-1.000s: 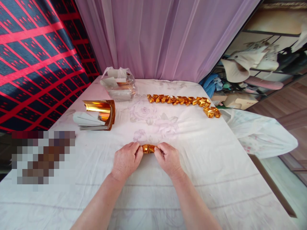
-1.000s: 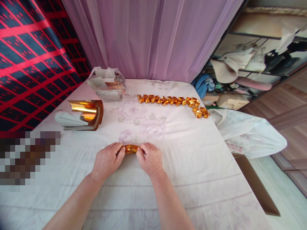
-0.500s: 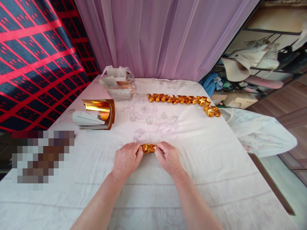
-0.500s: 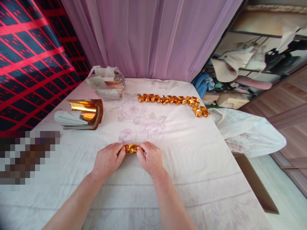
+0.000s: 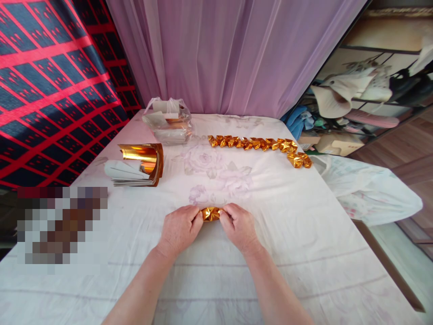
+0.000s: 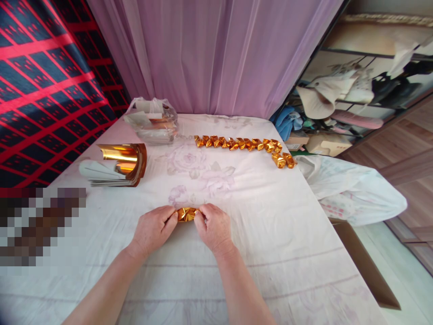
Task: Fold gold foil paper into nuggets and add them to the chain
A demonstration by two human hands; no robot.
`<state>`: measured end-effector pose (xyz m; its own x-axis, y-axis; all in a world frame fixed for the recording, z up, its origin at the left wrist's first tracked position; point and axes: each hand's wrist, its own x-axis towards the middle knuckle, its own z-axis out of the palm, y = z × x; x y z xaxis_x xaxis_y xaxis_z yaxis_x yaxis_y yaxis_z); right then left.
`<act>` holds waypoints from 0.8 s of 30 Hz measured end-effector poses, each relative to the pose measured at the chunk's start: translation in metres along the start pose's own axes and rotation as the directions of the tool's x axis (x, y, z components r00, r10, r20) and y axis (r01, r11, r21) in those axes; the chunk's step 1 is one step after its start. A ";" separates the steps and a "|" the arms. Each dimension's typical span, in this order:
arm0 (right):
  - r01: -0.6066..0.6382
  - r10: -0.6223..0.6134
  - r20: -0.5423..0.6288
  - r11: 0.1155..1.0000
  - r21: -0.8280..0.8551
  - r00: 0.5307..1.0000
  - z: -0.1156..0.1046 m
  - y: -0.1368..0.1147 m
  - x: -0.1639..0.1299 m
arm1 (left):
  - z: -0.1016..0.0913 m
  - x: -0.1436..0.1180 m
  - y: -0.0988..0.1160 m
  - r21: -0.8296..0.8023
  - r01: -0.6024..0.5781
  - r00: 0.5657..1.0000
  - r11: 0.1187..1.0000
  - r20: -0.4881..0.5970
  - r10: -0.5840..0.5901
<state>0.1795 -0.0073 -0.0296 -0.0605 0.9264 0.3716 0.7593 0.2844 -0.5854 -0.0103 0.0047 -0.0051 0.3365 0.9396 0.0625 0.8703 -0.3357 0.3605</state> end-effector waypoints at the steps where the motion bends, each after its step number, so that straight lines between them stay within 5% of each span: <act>1: -0.010 0.010 -0.002 1.000 0.004 1.000 0.000 0.000 0.000 | 0.000 0.000 0.000 -0.020 -0.002 1.000 1.000 -0.001 0.002; 24: 0.127 -0.128 0.003 0.984 -0.126 0.992 -0.002 -0.003 -0.001 | 0.003 0.000 0.005 -0.009 0.058 0.998 0.998 -0.025 -0.059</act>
<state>0.1780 -0.0094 -0.0268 -0.1588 0.8831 0.4416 0.8209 0.3666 -0.4379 -0.0055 0.0027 -0.0061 0.2760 0.9590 0.0643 0.8851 -0.2797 0.3719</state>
